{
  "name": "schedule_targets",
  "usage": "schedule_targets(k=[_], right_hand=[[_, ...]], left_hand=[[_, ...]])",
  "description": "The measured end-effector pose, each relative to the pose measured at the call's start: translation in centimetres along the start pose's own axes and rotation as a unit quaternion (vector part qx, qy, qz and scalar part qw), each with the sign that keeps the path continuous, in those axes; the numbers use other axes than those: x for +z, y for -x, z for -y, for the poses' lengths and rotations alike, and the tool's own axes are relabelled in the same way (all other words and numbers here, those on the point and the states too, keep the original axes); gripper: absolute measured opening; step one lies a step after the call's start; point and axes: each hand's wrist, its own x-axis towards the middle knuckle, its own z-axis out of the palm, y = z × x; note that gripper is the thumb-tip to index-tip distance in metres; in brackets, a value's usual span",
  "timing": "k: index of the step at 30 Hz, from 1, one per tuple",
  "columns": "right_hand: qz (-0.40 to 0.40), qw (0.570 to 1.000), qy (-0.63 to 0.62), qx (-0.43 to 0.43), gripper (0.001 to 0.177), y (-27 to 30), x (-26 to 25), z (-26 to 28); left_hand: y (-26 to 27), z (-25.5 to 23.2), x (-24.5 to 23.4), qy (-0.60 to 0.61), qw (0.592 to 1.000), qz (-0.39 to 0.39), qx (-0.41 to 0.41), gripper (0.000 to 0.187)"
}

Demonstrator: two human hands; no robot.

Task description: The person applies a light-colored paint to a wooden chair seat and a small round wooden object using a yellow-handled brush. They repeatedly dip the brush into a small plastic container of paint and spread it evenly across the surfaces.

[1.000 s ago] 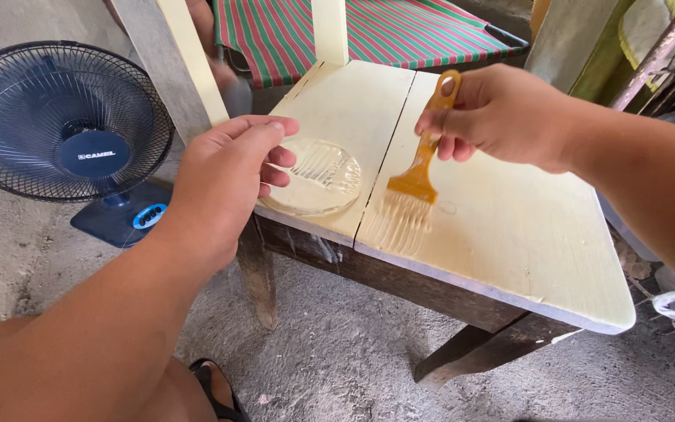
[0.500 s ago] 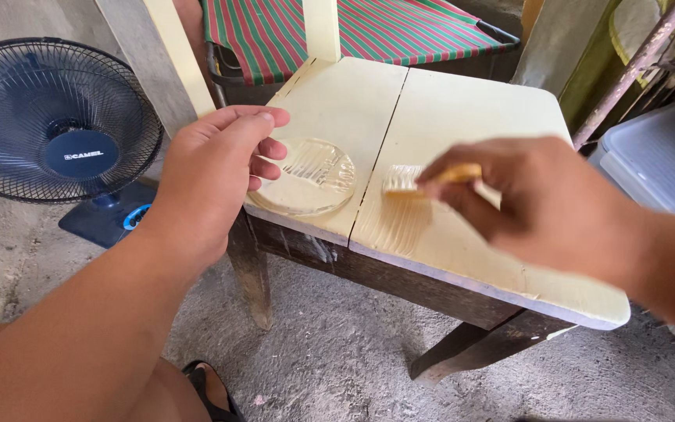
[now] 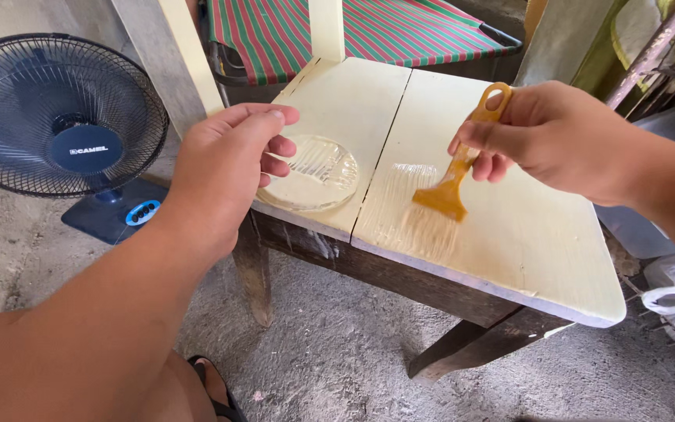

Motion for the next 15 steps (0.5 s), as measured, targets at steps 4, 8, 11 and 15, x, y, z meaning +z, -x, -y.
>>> schedule_targets(k=[4,8,11,15], right_hand=[[-0.059,0.993,0.044,-0.094,0.027,-1.8,0.0,-1.0],[-0.135,0.970,0.055,-0.196,0.022,-1.3,-0.6,-0.6],[-0.138,0.934,0.250,-0.213,0.020,1.1,-0.5,-0.4],[-0.074,0.890,0.254,-0.372,0.016,5.2,3.0,0.4]], left_hand=[[-0.2,0.1,-0.2,-0.010,1.000,0.004,0.003,0.027],[-0.1,0.3,-0.3,-0.021,1.000,0.001,0.004,0.027],[-0.2,0.2,-0.2,-0.023,1.000,-0.004,0.000,0.027],[-0.4,0.2,0.0,-0.009,1.000,-0.004,0.006,0.027]])
